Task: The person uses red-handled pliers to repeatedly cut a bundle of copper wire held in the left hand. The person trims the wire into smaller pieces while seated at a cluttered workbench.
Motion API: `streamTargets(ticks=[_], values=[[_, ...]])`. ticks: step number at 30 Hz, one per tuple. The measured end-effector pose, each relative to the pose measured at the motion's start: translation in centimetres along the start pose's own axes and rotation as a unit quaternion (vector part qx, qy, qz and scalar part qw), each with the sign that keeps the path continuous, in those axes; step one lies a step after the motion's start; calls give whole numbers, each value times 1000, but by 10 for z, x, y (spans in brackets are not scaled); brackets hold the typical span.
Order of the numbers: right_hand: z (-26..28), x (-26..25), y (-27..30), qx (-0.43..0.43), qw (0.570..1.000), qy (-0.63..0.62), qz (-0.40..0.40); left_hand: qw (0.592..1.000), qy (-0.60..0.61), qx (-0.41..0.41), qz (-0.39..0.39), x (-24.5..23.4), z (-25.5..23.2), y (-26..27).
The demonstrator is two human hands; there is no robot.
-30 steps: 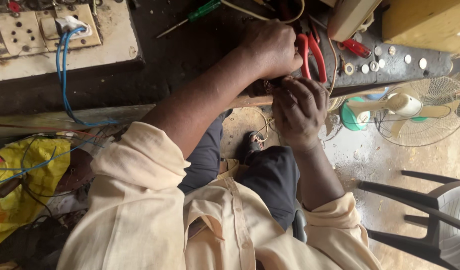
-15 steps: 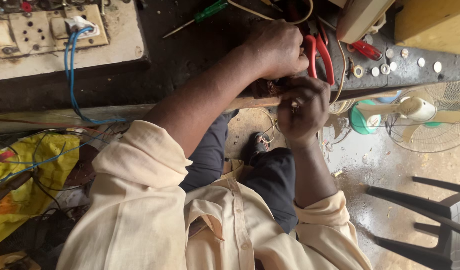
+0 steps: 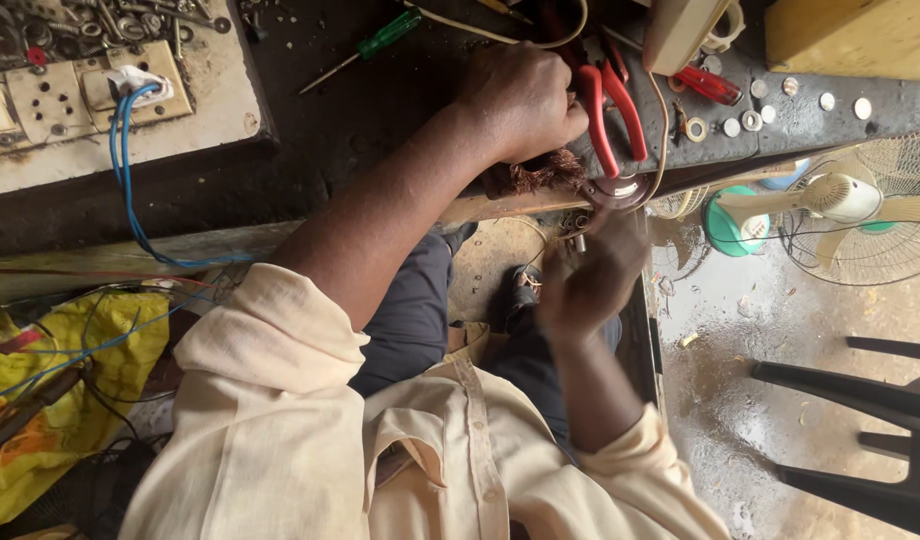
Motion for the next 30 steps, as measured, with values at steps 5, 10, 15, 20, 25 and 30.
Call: streamTargets(ticks=[5,10,15,20,25,30], values=[[7,22,33,64,988,12,142,998,-9,36,-44,6,1,2],[-13,45,25,135,974,-75,164,1000,-12,-22,14,10,10,0],[-14,47,30,155,963,-136,174,999,-32,15,-31,6,7,-1],[-8,47,18,103,977,-99,161,999,-31,16,-28,9,10,-1],[1,45,9,-4,988,24,154,994,-53,65,-72,4,3,-1],[10,53,16,-62,978,76,184,1000,-15,-7,0,13,15,-3]])
Point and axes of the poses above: each hand's wrist, its own y-axis away from the middle knuckle, its own x-axis out of the palm, z = x × y, the point moved 10 cm from there along -y, towards the middle knuckle, and after that the axes turned 12 degrees about y, right-handed, at the moved point
